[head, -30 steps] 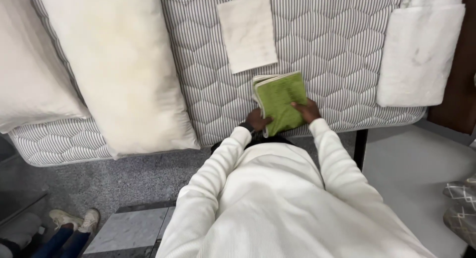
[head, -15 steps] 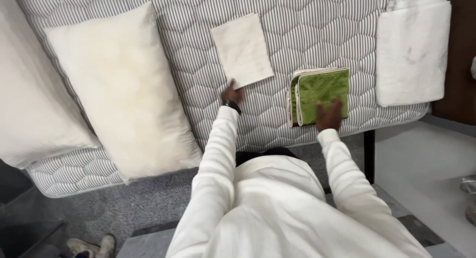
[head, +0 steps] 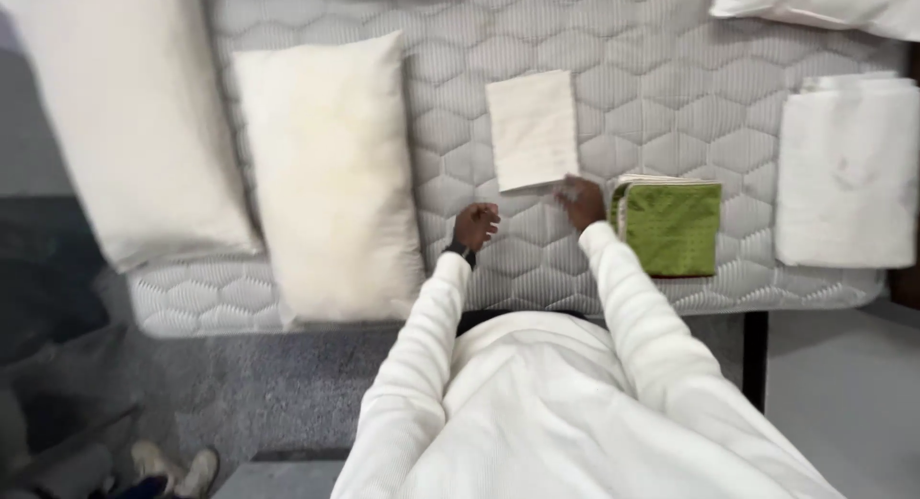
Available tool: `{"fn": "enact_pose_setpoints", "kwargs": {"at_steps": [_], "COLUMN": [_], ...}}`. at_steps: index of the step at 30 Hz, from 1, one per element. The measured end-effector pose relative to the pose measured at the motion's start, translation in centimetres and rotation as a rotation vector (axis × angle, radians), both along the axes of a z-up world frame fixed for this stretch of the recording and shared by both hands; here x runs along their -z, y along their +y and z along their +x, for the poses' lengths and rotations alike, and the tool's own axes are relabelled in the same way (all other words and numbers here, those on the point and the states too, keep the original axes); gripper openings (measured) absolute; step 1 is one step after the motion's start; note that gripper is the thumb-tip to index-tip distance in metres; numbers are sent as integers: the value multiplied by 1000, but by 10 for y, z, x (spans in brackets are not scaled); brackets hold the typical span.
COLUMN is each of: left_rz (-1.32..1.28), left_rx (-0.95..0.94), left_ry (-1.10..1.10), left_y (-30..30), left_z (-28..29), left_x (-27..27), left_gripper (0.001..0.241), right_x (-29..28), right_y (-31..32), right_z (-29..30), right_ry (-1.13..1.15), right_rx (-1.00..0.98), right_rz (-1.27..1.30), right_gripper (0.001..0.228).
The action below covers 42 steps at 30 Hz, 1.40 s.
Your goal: The person places a white pillowcase on a mattress, inserts a white pillow into it, and smooths the fabric. They then pick up a green and red pillowcase, insert another pillow, and adjust the cover to fit the pillow.
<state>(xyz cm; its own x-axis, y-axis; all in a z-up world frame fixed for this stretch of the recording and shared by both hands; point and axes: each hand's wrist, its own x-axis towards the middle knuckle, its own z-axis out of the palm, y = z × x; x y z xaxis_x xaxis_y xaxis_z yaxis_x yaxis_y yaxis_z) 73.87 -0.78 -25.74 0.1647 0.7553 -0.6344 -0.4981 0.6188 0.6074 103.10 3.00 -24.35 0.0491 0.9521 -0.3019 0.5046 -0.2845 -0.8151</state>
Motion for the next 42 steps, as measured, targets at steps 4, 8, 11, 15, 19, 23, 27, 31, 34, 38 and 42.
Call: {"fn": "enact_pose_setpoints", "kwargs": {"at_steps": [4, 8, 11, 15, 19, 23, 27, 31, 34, 38, 42], "left_rz": [-84, -95, -72, 44, 352, 615, 728, 459, 392, 383, 331], "left_rx": [-119, -127, -162, -90, -38, 24, 31, -143, -253, -369, -363], "left_ry": [367, 408, 507, 650, 913, 1080, 755, 91, -97, -223, -193], "left_y": [-70, -114, -130, -127, -87, -50, -28, -29, -37, -42, -37], "left_z": [-26, -75, -102, -107, -76, -61, -54, -49, -49, -43, -25], "left_x": [-66, -95, -116, -132, -201, -204, -206, -205, -165, -168, -241], "left_gripper": [34, 34, 34, 41, 88, 92, 41, 21, 11, 6, 36], "right_x": [13, -20, -44, -145, -273, -334, -361, -321, -307, -319, -307], "right_y": [39, 55, 59, 45, 12, -10, -9, -17, -24, -26, -28], "right_z": [-5, -29, -53, -110, -152, -144, -137, -136, -136, -133, -129], "right_ry": [365, 288, 352, 348, 543, 820, 876, 691, 527, 458, 420], "right_rx": [278, 327, 306, 16, -175, -300, -545, -677, -665, -579, -446], "right_rz": [-382, -326, 30, 193, 160, 26, -61, -20, 122, 133, 89], "right_gripper": [43, 30, 21, 17, 23, 37, 73, 80, 70, 57, 45]}}
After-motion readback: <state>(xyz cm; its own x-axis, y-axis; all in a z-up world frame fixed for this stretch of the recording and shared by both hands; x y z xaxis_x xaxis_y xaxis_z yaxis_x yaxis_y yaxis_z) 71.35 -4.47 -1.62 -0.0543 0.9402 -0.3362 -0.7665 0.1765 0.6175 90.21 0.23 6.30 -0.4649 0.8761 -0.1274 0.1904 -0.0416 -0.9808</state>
